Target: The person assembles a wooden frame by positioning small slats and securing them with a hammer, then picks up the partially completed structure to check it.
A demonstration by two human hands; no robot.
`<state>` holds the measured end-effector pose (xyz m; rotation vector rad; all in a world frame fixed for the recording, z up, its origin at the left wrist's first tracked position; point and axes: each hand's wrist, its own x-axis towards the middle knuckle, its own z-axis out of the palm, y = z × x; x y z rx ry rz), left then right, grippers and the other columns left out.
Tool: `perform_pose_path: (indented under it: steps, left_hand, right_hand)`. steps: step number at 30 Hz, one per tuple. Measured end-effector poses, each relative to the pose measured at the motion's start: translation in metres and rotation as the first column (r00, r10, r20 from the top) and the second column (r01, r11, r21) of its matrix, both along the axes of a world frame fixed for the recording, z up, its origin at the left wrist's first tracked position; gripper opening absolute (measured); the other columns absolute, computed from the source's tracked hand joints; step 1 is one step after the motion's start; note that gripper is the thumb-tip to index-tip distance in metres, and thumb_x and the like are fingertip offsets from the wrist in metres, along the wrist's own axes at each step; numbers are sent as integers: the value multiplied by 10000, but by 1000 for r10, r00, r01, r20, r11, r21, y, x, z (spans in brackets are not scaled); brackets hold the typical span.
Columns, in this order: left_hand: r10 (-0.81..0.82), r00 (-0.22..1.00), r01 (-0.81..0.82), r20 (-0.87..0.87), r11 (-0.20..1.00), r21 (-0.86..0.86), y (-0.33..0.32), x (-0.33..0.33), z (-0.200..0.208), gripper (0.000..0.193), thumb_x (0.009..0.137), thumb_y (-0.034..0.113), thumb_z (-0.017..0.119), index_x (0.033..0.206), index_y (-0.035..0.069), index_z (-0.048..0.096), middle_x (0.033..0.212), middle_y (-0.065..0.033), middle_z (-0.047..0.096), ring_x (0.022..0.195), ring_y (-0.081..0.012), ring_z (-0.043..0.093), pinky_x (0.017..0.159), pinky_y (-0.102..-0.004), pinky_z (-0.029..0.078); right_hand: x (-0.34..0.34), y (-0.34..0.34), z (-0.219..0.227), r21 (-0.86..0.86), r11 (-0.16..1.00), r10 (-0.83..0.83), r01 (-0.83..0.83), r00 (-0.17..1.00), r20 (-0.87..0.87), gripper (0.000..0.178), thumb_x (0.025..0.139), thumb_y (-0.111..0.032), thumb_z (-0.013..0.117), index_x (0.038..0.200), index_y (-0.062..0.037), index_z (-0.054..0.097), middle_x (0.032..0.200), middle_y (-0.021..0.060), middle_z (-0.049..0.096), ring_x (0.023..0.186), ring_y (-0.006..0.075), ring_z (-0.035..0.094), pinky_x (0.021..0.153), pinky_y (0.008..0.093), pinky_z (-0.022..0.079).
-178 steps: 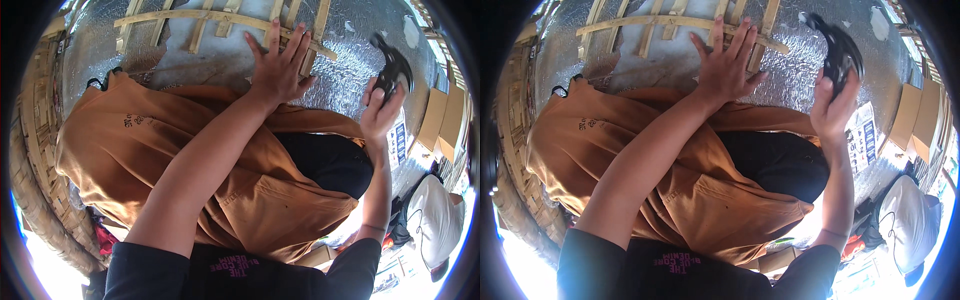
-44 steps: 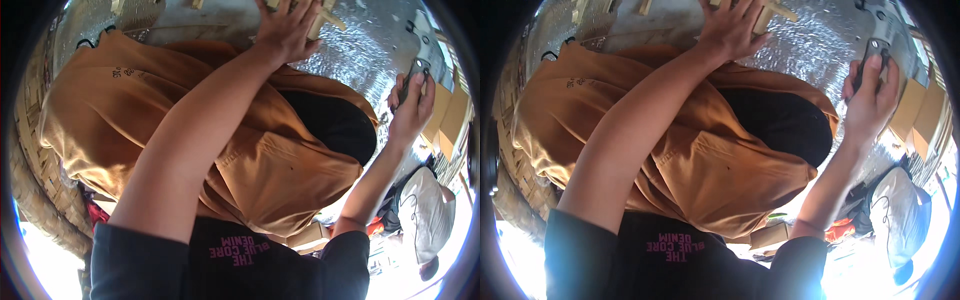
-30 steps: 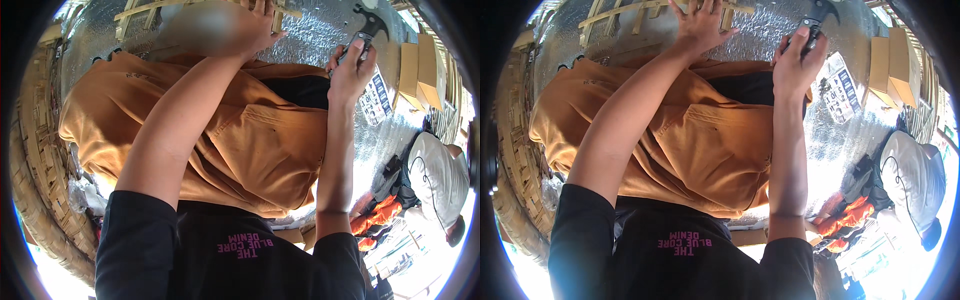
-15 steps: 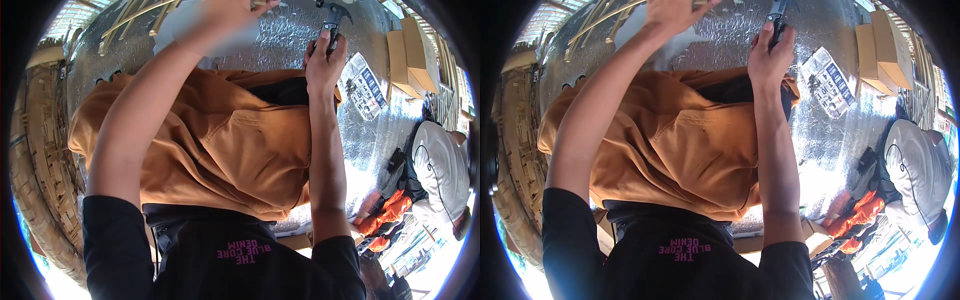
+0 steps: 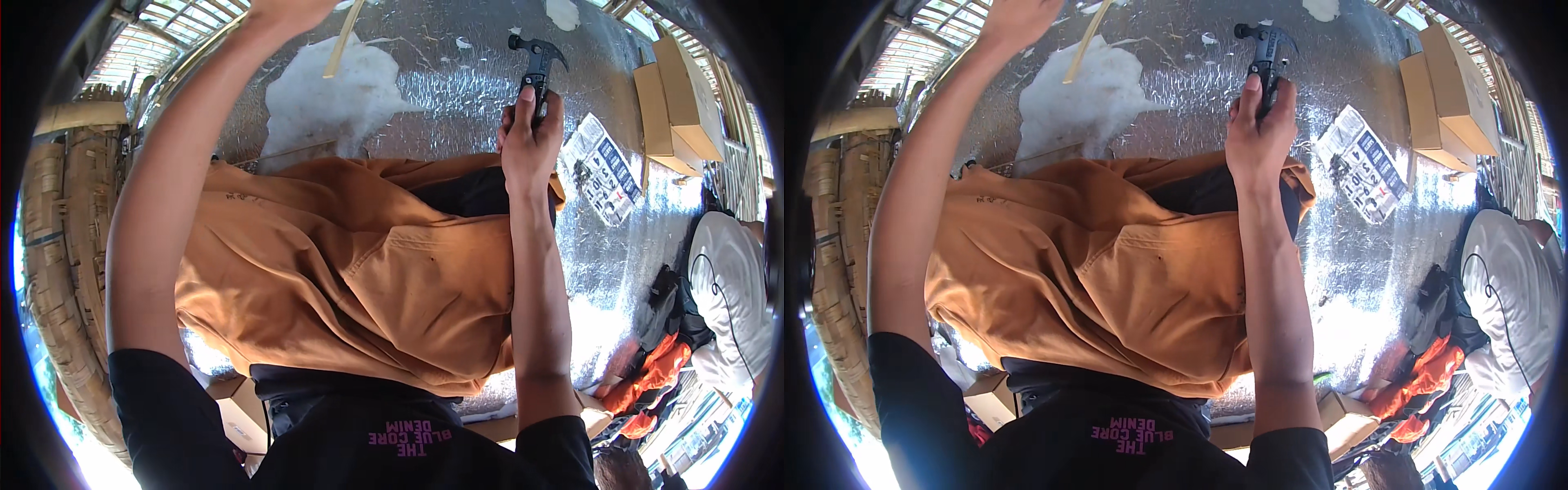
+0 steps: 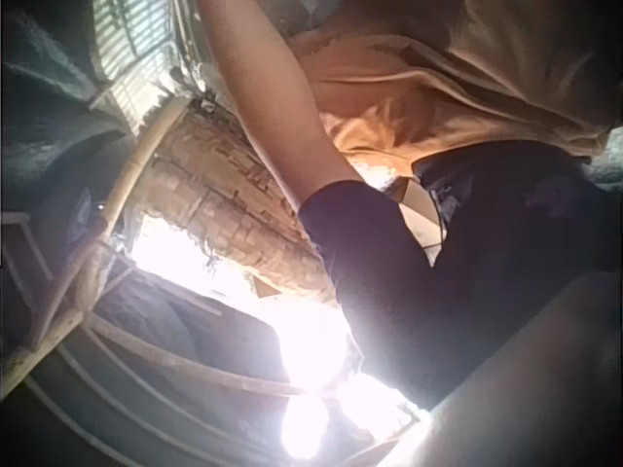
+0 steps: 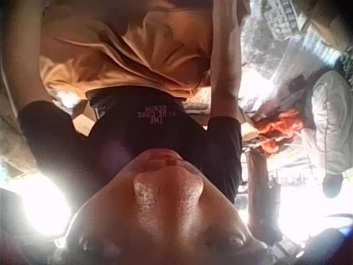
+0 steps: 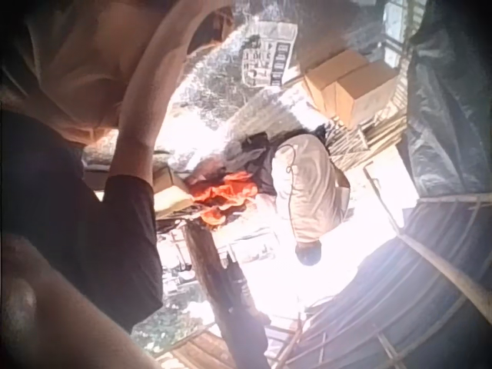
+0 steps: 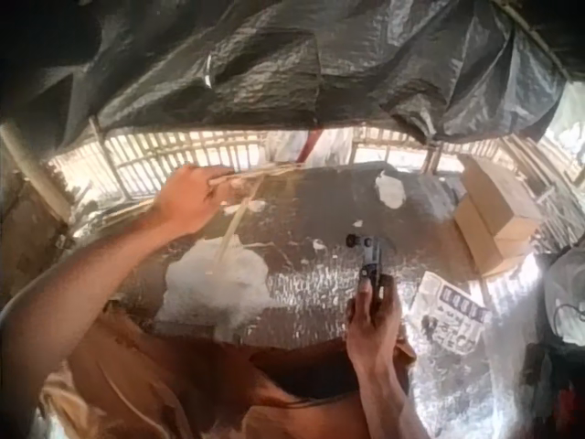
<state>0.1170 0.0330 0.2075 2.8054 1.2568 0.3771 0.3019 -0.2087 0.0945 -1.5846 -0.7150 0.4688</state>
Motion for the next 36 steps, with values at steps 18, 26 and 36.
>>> perform_pose_path:
  steps: [18,26,36]
  left_hand:
    - [9,998,3,61,978,-207,-2,-19,21,474,1032,444,494,1288,78,656,808,-210,707,772,-349,704,796,-470,552]
    - [-113,991,114,72,993,-9,-29,-38,-53,647,937,611,572,1347,112,611,1227,-184,684,1086,-403,663,977,-460,520]
    - [-213,975,189,66,946,262,-45,-41,-102,605,953,491,621,1339,26,587,1289,-192,635,1193,-354,603,1048,-466,460]
  right_hand:
    - [-2,0,1,-18,999,28,-29,999,-41,267,1065,-310,525,1006,-57,462,636,9,518,453,53,460,380,229,334]
    - [-1,-1,0,-58,998,33,-34,999,-27,277,1066,-316,520,964,-67,457,637,12,517,459,66,465,380,237,338]
    - [-1,-1,2,-115,993,18,-19,1000,-11,240,1052,-240,548,968,-21,494,616,24,560,497,81,535,442,258,404]
